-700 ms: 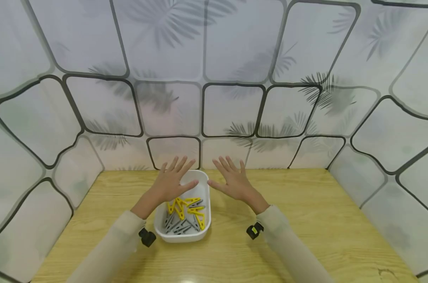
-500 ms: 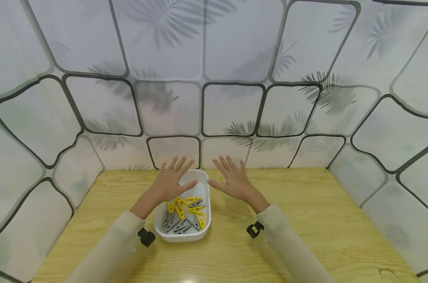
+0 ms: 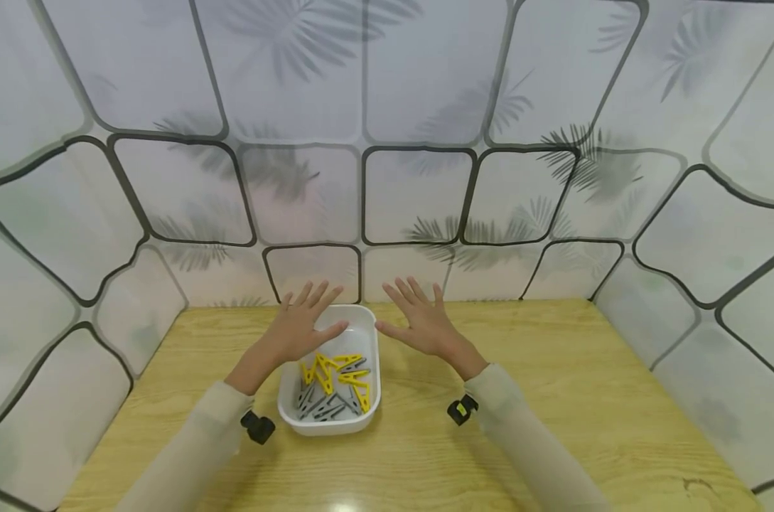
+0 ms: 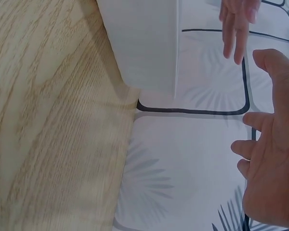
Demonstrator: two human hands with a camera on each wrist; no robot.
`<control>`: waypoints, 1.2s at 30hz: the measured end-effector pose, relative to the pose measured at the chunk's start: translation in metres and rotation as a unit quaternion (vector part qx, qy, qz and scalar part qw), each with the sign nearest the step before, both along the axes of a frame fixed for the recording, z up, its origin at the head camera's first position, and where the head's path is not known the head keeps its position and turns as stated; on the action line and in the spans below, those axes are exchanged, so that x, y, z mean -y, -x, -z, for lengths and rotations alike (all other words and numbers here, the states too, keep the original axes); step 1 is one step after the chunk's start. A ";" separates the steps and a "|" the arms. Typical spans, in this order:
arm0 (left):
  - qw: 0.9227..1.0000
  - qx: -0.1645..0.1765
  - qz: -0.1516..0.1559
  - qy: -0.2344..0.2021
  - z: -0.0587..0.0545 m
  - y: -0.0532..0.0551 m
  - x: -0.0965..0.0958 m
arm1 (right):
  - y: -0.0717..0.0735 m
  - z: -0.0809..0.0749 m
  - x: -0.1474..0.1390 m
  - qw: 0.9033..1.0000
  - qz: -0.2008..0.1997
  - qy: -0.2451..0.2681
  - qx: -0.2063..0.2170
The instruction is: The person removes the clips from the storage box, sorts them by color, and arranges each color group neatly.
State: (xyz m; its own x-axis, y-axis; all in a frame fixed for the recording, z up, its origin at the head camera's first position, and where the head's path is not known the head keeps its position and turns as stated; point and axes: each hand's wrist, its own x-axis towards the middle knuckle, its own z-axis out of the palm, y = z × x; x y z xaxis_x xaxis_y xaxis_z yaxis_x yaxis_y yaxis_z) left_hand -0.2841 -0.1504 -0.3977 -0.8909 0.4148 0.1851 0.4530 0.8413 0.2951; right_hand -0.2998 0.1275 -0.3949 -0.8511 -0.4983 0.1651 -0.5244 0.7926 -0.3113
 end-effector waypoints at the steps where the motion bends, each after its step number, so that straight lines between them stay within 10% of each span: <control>1: 1.000 0.005 -0.001 -0.007 0.001 0.000 0.002 | 0.000 0.000 0.000 1.000 -0.001 0.000 0.000; 10: 0.993 0.058 -0.019 -0.097 0.007 0.001 0.023 | 0.004 -0.004 0.002 0.999 -0.018 -0.016 -0.024; 18: 0.971 0.101 -0.035 -0.213 0.015 0.002 0.049 | 0.005 -0.017 0.009 0.998 -0.048 -0.018 -0.032; 25: 0.933 0.153 -0.048 -0.321 0.027 -0.004 0.069 | 0.007 -0.026 0.023 0.995 -0.096 -0.008 -0.006; 32: 0.880 0.246 -0.056 -0.402 0.038 -0.003 0.078 | 0.010 -0.029 0.038 0.991 -0.128 0.011 0.025; 36: 0.869 0.274 -0.053 -0.410 0.040 0.003 0.079 | 0.011 -0.029 0.047 0.989 -0.145 -0.005 0.019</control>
